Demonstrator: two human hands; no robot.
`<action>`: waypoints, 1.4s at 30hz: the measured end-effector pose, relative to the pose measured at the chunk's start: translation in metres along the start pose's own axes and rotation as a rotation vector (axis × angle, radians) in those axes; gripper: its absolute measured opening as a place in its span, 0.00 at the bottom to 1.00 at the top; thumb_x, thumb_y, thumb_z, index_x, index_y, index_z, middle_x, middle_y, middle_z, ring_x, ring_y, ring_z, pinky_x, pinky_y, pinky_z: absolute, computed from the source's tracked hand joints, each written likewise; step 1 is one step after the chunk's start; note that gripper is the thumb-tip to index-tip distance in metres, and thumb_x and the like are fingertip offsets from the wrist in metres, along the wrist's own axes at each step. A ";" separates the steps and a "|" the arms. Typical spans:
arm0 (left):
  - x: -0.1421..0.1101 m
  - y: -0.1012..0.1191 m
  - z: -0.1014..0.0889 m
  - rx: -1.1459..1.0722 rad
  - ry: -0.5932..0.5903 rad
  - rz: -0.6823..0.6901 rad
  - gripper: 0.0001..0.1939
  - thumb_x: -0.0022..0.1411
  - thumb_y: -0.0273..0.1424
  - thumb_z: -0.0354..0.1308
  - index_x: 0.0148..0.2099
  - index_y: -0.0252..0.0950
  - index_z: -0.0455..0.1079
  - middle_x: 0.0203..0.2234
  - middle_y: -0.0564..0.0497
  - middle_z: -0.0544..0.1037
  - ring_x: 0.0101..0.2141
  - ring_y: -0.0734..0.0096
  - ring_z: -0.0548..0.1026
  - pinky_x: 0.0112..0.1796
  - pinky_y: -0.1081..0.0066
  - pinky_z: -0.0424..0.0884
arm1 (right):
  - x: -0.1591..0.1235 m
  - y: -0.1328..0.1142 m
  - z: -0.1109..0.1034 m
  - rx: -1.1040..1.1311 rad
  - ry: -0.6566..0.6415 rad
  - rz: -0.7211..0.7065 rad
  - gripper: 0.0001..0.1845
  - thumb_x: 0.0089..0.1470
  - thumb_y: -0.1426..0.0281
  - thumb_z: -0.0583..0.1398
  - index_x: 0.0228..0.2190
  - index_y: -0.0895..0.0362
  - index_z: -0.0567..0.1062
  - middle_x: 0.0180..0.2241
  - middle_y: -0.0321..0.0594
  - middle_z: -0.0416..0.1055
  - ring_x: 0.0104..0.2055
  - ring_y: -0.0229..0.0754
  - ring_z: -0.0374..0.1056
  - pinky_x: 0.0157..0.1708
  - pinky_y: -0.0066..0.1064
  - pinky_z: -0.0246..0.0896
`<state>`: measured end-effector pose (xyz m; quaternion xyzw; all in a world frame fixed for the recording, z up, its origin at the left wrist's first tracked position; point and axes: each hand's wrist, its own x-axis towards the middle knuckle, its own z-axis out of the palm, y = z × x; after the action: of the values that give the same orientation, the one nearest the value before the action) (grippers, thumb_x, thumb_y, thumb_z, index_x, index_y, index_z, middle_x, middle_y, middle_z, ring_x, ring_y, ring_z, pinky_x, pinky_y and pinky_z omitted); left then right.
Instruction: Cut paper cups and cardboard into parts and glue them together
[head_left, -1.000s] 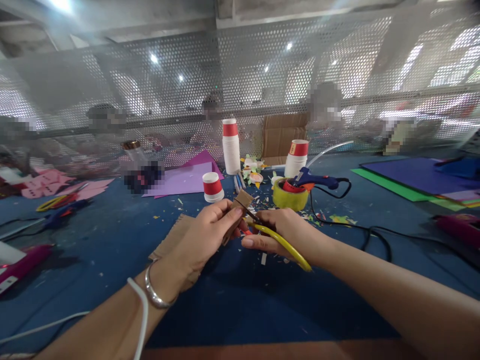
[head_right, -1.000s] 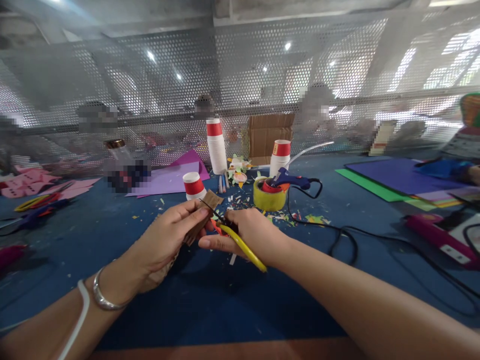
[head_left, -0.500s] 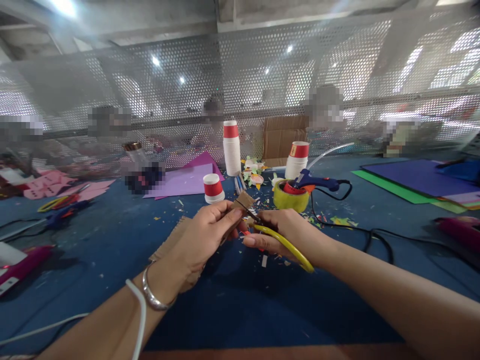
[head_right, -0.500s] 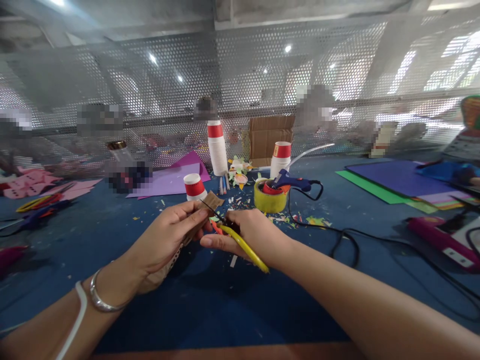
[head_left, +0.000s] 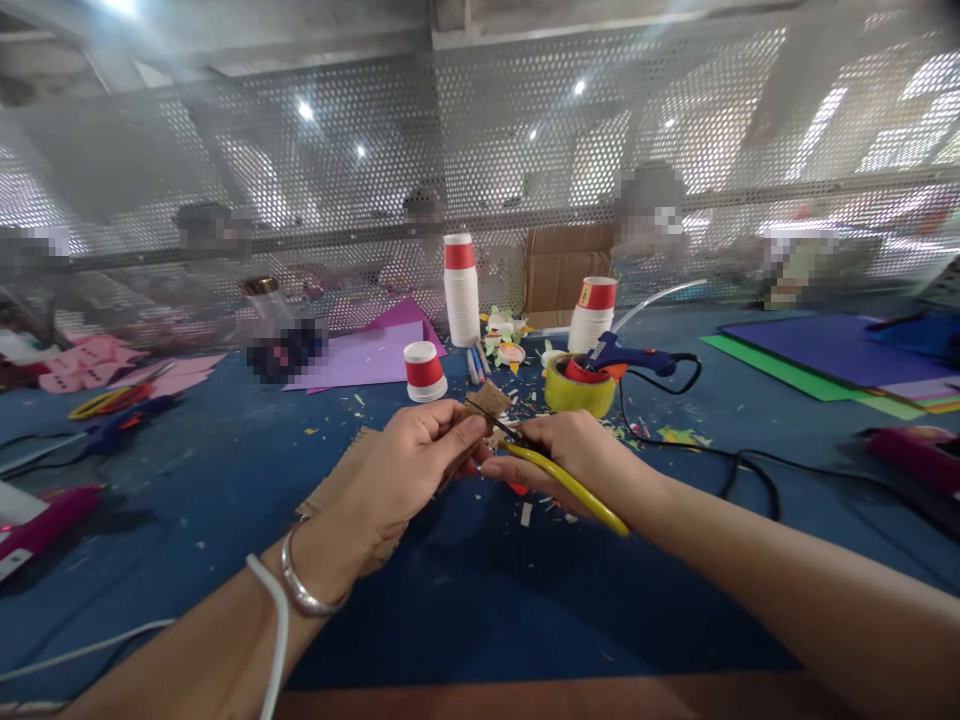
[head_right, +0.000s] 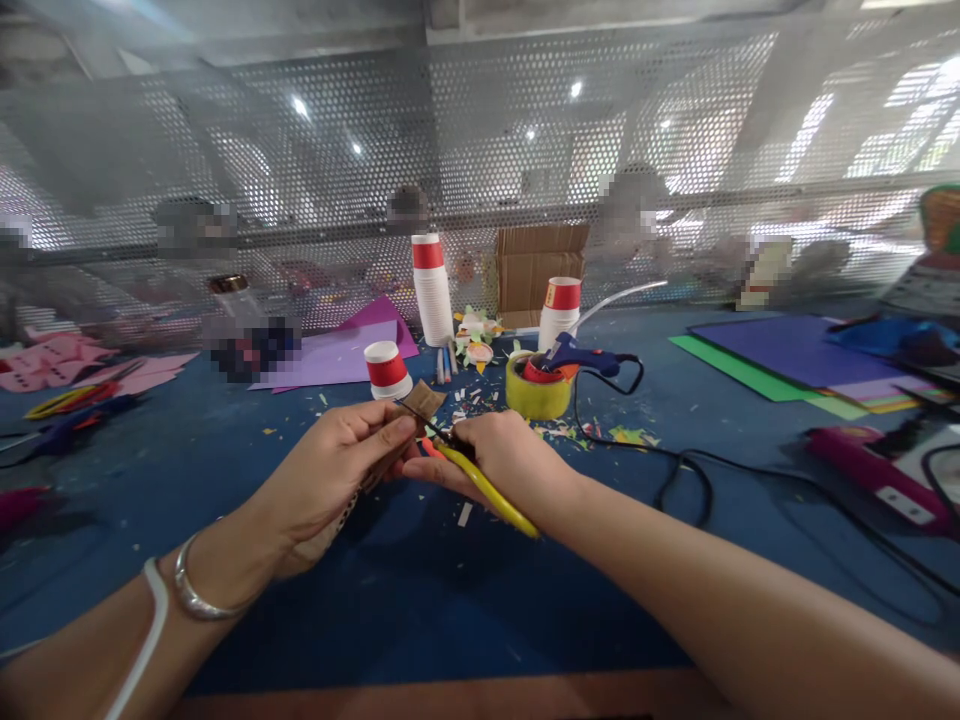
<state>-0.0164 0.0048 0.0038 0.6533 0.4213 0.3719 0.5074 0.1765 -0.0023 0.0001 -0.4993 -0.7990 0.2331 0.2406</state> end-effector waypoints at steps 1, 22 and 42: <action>0.000 -0.001 0.000 -0.009 0.000 -0.004 0.16 0.64 0.43 0.59 0.36 0.33 0.72 0.25 0.51 0.74 0.23 0.75 0.66 0.25 0.71 0.59 | 0.000 -0.001 -0.001 -0.002 -0.002 0.007 0.29 0.53 0.44 0.60 0.22 0.58 0.75 0.20 0.38 0.71 0.19 0.36 0.64 0.19 0.27 0.49; 0.006 -0.005 0.002 -0.166 -0.029 -0.087 0.14 0.61 0.40 0.62 0.32 0.33 0.71 0.20 0.55 0.71 0.20 0.79 0.64 0.23 0.73 0.54 | 0.003 -0.001 0.003 0.121 -0.119 0.117 0.29 0.55 0.43 0.57 0.28 0.57 0.77 0.19 0.36 0.69 0.13 0.36 0.64 0.13 0.25 0.55; 0.011 -0.003 -0.001 -0.240 -0.090 -0.178 0.14 0.57 0.39 0.66 0.30 0.31 0.72 0.23 0.53 0.75 0.21 0.81 0.68 0.25 0.77 0.59 | 0.006 0.000 0.004 0.129 -0.096 0.146 0.27 0.56 0.46 0.57 0.22 0.57 0.70 0.17 0.33 0.63 0.12 0.32 0.60 0.13 0.23 0.52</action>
<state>-0.0138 0.0154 0.0017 0.5641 0.4067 0.3436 0.6311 0.1716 0.0022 -0.0019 -0.5280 -0.7545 0.3246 0.2159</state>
